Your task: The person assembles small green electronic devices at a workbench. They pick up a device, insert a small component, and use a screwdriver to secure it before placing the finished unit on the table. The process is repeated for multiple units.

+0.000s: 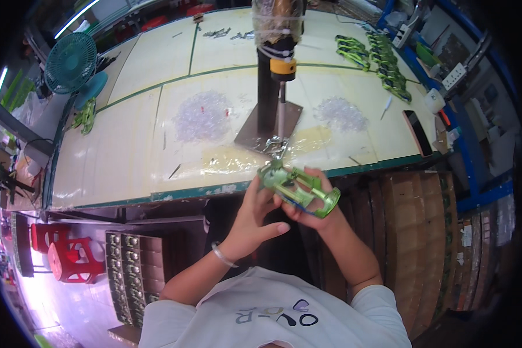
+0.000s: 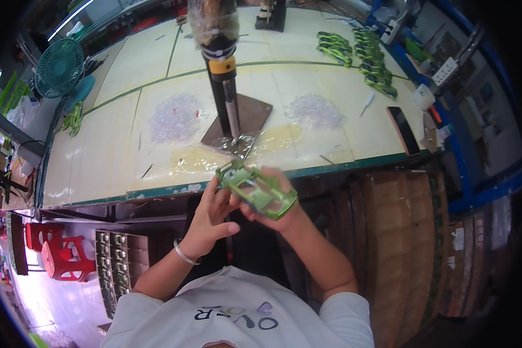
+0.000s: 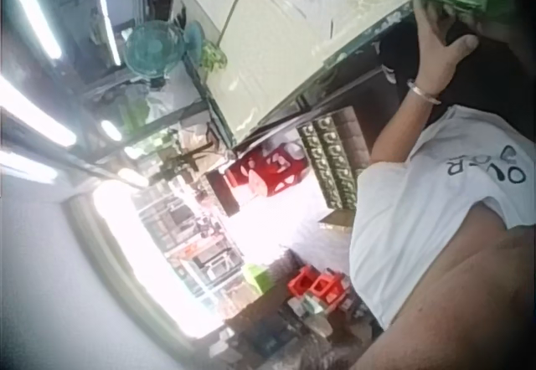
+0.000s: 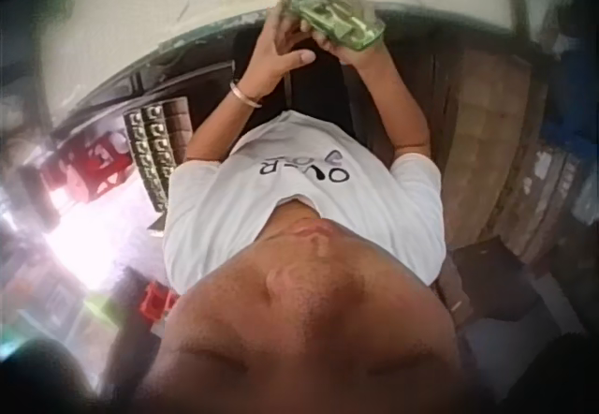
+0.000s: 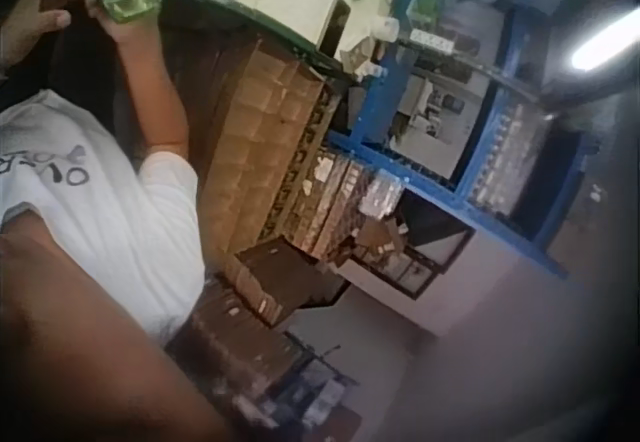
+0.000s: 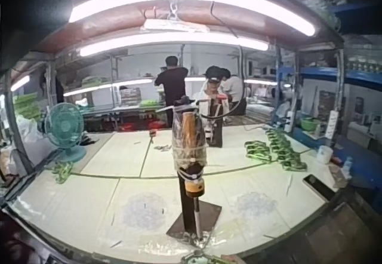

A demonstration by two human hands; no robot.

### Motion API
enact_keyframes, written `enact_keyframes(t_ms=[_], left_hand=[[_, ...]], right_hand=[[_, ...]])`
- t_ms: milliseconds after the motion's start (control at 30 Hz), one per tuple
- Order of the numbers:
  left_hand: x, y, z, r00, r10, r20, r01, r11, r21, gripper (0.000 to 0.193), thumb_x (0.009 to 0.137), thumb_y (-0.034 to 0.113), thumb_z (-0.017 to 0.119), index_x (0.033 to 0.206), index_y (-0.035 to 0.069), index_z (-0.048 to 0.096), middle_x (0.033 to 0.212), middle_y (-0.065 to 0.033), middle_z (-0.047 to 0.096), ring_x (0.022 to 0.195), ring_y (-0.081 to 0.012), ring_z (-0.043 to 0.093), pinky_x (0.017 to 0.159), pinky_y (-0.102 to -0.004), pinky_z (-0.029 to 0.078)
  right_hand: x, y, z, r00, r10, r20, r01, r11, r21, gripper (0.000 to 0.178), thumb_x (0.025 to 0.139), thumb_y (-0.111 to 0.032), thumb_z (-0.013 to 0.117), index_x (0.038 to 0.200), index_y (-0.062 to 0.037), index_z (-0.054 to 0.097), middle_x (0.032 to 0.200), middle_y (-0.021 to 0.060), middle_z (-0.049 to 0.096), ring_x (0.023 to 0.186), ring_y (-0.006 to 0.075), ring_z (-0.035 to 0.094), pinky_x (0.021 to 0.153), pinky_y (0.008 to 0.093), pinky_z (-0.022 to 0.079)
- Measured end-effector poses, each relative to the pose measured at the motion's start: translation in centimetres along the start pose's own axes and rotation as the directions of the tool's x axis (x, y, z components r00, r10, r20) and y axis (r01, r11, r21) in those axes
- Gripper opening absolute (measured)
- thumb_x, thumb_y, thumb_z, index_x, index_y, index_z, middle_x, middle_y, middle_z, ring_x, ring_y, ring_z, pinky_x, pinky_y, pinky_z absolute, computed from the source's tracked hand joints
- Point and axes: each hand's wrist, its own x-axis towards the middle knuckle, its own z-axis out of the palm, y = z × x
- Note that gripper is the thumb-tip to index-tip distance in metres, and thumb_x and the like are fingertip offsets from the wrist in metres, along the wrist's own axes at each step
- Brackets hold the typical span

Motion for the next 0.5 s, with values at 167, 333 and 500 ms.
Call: enact_keyframes(t_ms=[167, 333, 500], left_hand=[[-2.0, -0.4, -4.8, 0.951, 0.293, -0.093, -0.198, 0.815, 0.544, 0.033, 0.071, 0.002, 0.061, 0.103, 0.001, 0.052, 0.104, -0.0093, 0.052, 0.096, -0.0163, 0.049, 0.083, -0.0277, 0.039], [-2.7, 2.8, -7.5, 0.785, 0.439, -0.438, -0.173, 0.833, 0.525, 0.011, 0.077, 0.0, 0.054, 0.088, -0.001, 0.056, 0.085, -0.0045, 0.056, 0.078, -0.0091, 0.052, 0.07, -0.0206, 0.041], [-3.5, 2.4, -8.7, 0.739, 0.449, -0.503, -0.158, 0.84, 0.519, 0.007, 0.077, 0.003, 0.056, 0.083, -0.001, 0.057, 0.076, -0.003, 0.058, 0.072, -0.0075, 0.052, 0.066, -0.0197, 0.041]], right_hand=[[-5.6, 0.0, -1.1, 0.998, -0.069, -0.011, 0.069, 0.995, 0.075, 0.053, 0.085, -0.044, 0.035, 0.117, -0.0026, 0.039, 0.094, 0.0259, 0.052, 0.061, 0.0313, 0.058, 0.049, 0.0342, 0.048], [-6.6, -9.2, 1.1, 0.846, -0.471, -0.251, 0.374, 0.859, -0.351, 0.044, 0.084, -0.042, 0.04, 0.109, -0.0062, 0.045, 0.088, 0.0169, 0.056, 0.066, 0.0249, 0.057, 0.05, 0.0335, 0.048], [-3.6, -23.0, -3.2, 0.474, -0.863, -0.176, 0.17, 0.286, -0.943, 0.03, 0.077, -0.021, 0.05, 0.104, -0.006, 0.05, 0.083, 0.0063, 0.055, 0.066, 0.0138, 0.054, 0.054, 0.0277, 0.044]])
